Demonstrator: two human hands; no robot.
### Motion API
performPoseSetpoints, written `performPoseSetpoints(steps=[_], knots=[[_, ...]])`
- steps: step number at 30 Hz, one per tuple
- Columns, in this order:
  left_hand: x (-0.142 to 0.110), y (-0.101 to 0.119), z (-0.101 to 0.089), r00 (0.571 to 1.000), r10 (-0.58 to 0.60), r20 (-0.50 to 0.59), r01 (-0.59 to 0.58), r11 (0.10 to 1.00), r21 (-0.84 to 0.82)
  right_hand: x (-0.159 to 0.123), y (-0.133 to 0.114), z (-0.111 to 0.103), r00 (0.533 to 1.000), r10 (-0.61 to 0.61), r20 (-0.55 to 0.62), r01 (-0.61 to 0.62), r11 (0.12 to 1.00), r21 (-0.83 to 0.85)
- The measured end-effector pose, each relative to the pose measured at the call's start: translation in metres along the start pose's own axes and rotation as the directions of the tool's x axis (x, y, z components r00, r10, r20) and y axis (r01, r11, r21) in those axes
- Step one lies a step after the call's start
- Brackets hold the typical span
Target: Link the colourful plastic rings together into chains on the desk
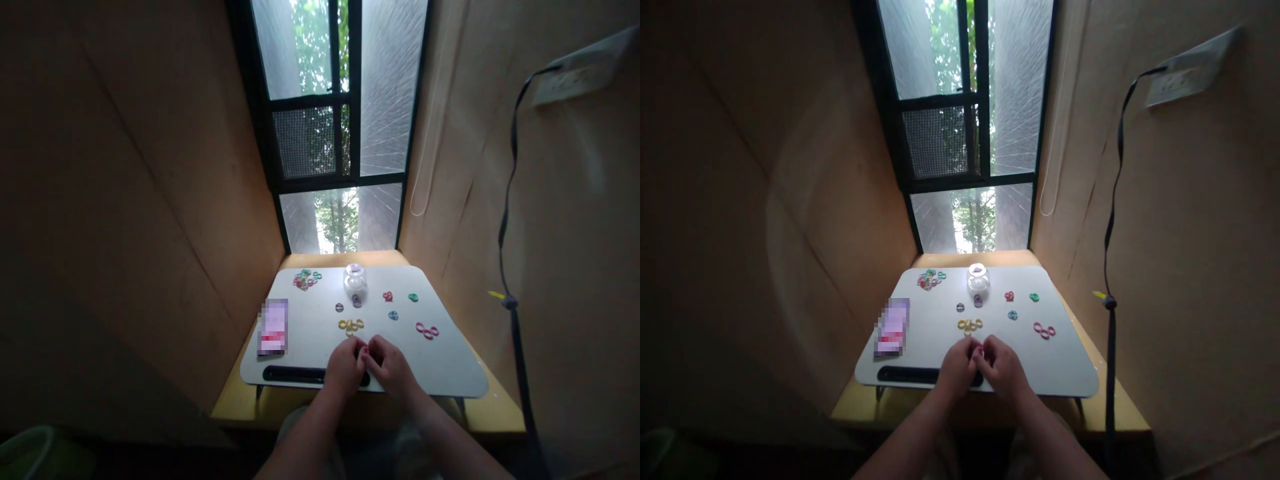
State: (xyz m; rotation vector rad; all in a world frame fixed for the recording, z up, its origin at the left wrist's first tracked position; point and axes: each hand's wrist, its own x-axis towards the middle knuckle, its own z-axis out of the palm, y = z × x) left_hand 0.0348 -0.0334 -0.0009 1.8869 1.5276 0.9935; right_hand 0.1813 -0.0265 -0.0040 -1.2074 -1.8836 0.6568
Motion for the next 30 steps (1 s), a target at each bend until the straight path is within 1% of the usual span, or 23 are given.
performPoseSetpoints(steps=[5, 7, 13, 20, 24, 30], knots=[[0.004, -0.001, 0.006, 0.998, -0.055, -0.008, 0.055, 0.995, 0.081, 0.002, 0.0, 0.004, 1.0, 0.023, -0.02, -0.024, 0.999, -0.027], [0.005, -0.002, 0.006, 0.999, -0.052, -0.015, 0.053, 0.995, 0.088, 0.003, 0.001, 0.005, 0.999, 0.028, -0.037, -0.03, 0.999, -0.043], [0.006, -0.005, 0.0, 1.0, 0.021, 0.013, -0.021, 0.999, -0.051, 0.004, 0.004, 0.005, 0.997, 0.042, -0.06, -0.044, 0.998, -0.038], [0.004, -0.006, -0.002, 0.999, 0.011, -0.03, -0.016, 0.981, -0.196, 0.003, 0.007, 0.003, 0.998, 0.006, -0.065, -0.007, 1.0, -0.014], [0.005, -0.009, -0.001, 0.999, 0.016, -0.043, -0.025, 0.976, -0.215, 0.002, 0.007, 0.004, 0.999, 0.008, -0.052, -0.009, 1.0, -0.02], [0.006, -0.013, 0.001, 1.0, 0.015, -0.019, -0.019, 0.979, -0.204, 0.003, 0.007, 0.004, 0.999, 0.006, -0.04, -0.008, 0.999, -0.033]])
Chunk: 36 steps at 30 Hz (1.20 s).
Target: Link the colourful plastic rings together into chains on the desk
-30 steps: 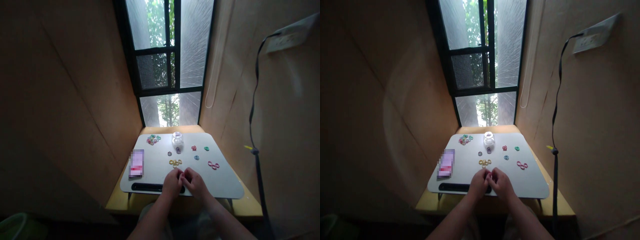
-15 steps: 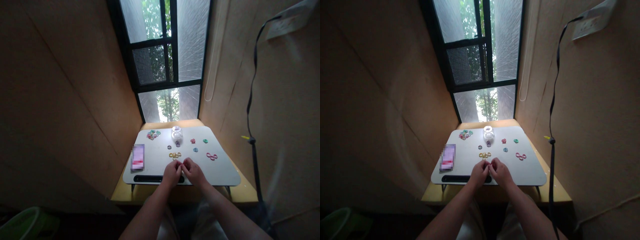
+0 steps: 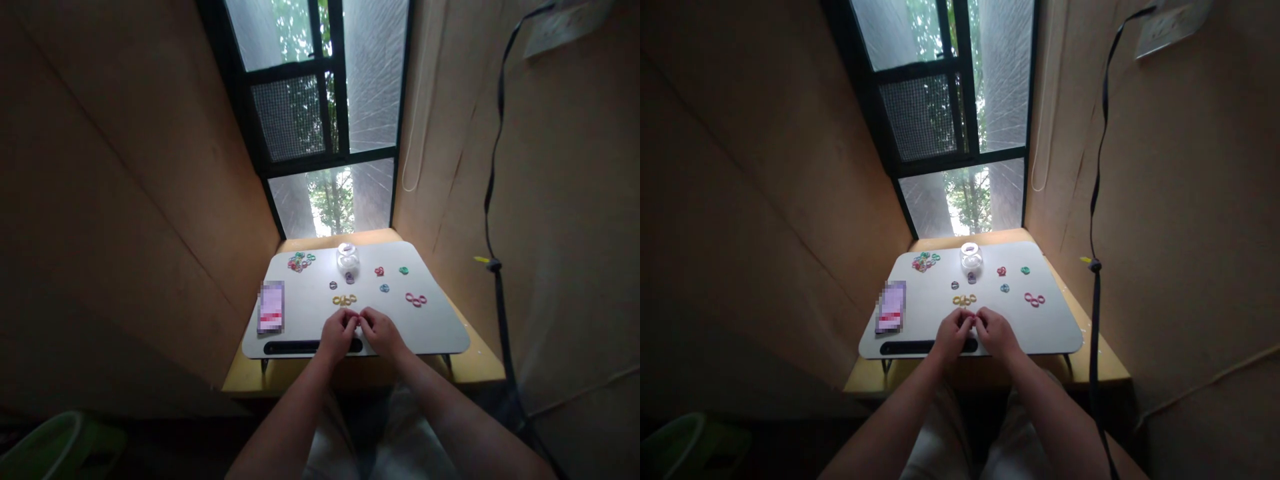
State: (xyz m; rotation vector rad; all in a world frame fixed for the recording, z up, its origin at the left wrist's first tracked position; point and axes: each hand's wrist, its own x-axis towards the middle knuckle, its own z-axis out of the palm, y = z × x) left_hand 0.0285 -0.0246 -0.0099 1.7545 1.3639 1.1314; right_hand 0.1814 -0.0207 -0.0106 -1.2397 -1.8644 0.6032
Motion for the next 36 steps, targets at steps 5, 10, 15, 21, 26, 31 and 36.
performPoseSetpoints(steps=[5, 10, 15, 21, 26, 31, 36], knots=[[-0.0014, 0.002, 0.0001, 1.0, 0.012, 0.004, -0.012, 0.999, 0.042, -0.0006, -0.0002, -0.0013, 1.0, 0.013, -0.003, -0.013, 1.0, 0.023], [-0.0008, 0.0036, 0.0006, 0.999, 0.0, -0.036, 0.002, 0.998, 0.071, -0.0005, -0.0011, -0.0012, 1.0, -0.001, -0.008, 0.002, 0.999, 0.042], [0.0003, 0.005, 0.0012, 0.998, -0.026, -0.063, 0.03, 0.998, 0.06, -0.0007, -0.0023, -0.0037, 1.0, -0.005, 0.005, 0.005, 0.998, 0.069], [-0.0017, 0.0085, 0.0013, 0.997, -0.031, -0.076, 0.037, 0.996, 0.08, -0.0014, -0.0042, -0.006, 1.0, 0.004, 0.015, -0.005, 0.999, 0.051], [-0.0025, 0.0084, 0.0014, 0.997, -0.034, -0.069, 0.041, 0.994, 0.104, -0.0019, -0.0036, -0.003, 1.0, -0.005, 0.014, 0.004, 1.0, 0.03], [-0.0025, 0.0086, 0.0008, 0.998, -0.032, -0.052, 0.037, 0.993, 0.111, -0.0023, -0.0005, -0.0005, 1.0, 0.0, -0.016, 0.0, 1.0, 0.003], [-0.0036, 0.0097, -0.0013, 1.0, 0.012, 0.009, -0.013, 0.997, 0.075, -0.0027, -0.0012, -0.0006, 1.0, 0.011, -0.026, -0.011, 1.0, 0.01]])
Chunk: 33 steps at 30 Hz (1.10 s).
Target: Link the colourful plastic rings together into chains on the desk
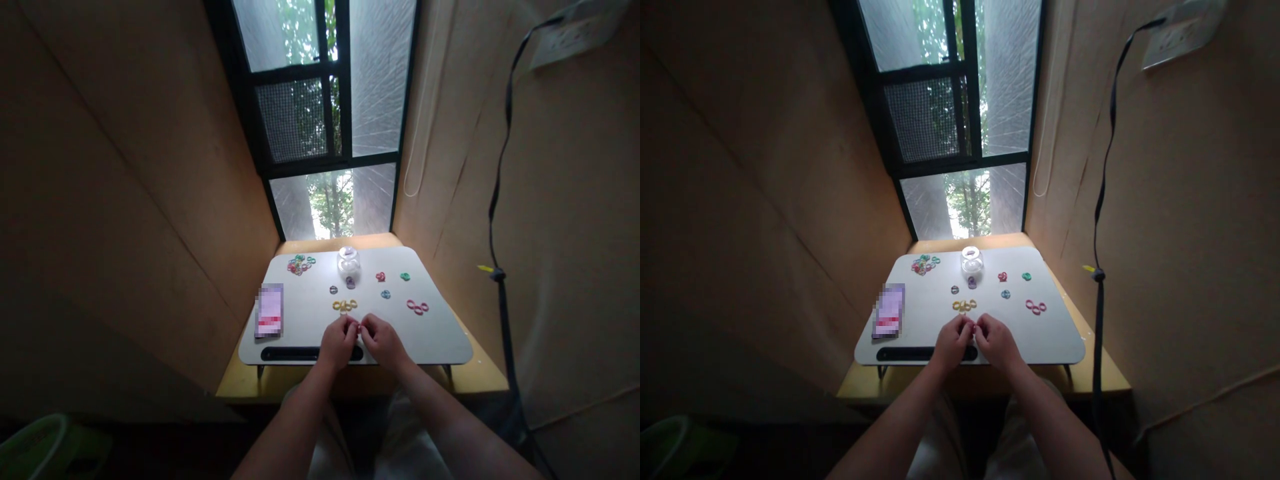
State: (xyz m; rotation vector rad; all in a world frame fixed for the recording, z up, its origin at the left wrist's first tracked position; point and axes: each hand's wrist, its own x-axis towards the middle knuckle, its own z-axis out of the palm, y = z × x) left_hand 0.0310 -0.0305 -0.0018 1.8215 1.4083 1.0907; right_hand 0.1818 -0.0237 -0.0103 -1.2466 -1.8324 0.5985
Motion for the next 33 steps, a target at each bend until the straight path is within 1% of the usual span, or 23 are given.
performPoseSetpoints(steps=[4, 10, 16, 25, 30, 33], knots=[[-0.0008, 0.0014, -0.0008, 1.0, 0.026, 0.013, -0.026, 1.0, -0.017, -0.0002, -0.0007, -0.0004, 1.0, 0.008, -0.001, -0.008, 1.0, 0.013], [-0.0019, 0.0024, -0.0014, 1.0, 0.009, 0.003, -0.009, 1.0, -0.011, 0.0, 0.0023, 0.0006, 1.0, 0.002, -0.004, -0.001, 1.0, 0.023], [-0.0031, 0.001, -0.0012, 1.0, 0.027, -0.003, -0.027, 1.0, -0.003, 0.0003, 0.0012, 0.0001, 1.0, 0.007, -0.006, -0.007, 1.0, 0.028], [-0.0018, -0.0011, 0.002, 0.998, -0.014, -0.064, 0.016, 1.0, 0.022, -0.0012, 0.0015, -0.0006, 1.0, -0.015, -0.021, 0.016, 0.999, 0.036], [-0.0016, -0.0017, 0.0014, 0.997, -0.037, -0.064, 0.038, 0.999, 0.023, -0.0011, 0.0008, -0.001, 0.999, -0.022, 0.023, 0.021, 0.998, 0.057], [-0.0015, -0.0026, 0.0021, 0.997, -0.042, -0.067, 0.044, 0.999, 0.029, -0.0005, -0.0002, -0.0014, 1.0, -0.013, 0.021, 0.012, 0.999, 0.047]])
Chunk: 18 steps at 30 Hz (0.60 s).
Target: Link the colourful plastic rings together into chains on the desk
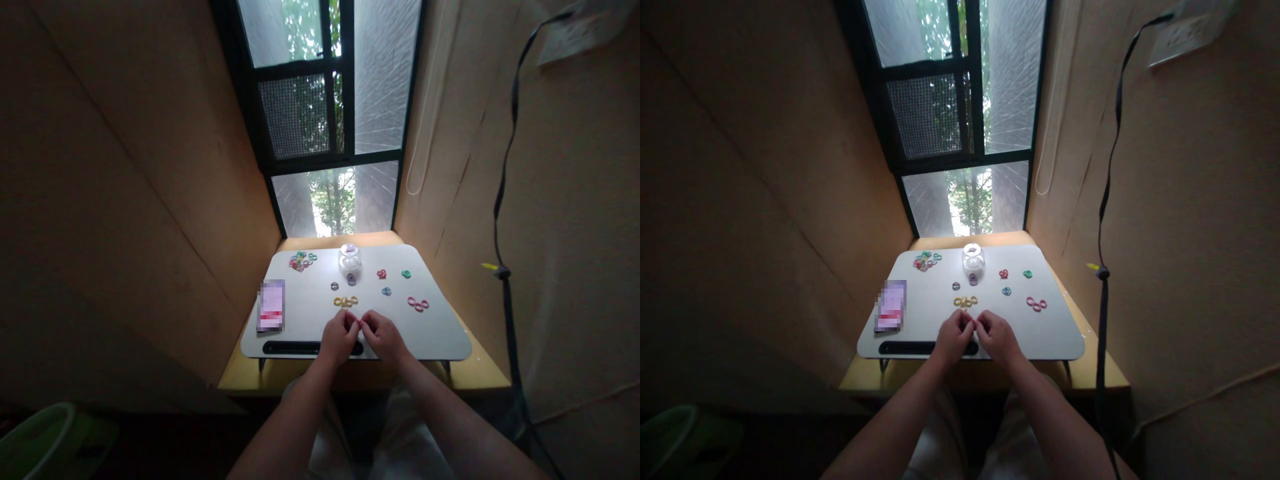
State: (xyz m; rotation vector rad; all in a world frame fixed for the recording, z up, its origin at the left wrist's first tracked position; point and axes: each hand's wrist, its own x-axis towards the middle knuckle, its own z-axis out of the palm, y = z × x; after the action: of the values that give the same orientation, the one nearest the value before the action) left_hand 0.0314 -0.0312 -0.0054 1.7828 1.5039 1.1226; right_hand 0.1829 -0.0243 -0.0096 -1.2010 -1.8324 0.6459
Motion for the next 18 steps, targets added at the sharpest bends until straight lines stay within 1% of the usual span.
performPoseSetpoints(steps=[11, 18], knots=[[-0.0008, 0.003, -0.0014, 1.0, 0.004, 0.013, -0.005, 1.0, 0.026, 0.0017, -0.0003, -0.0027, 1.0, 0.01, -0.008, -0.01, 1.0, -0.024], [-0.0004, 0.0028, -0.0013, 1.0, 0.005, 0.026, -0.006, 1.0, 0.022, 0.0025, 0.0021, -0.0021, 1.0, 0.015, -0.019, -0.015, 1.0, -0.005]])
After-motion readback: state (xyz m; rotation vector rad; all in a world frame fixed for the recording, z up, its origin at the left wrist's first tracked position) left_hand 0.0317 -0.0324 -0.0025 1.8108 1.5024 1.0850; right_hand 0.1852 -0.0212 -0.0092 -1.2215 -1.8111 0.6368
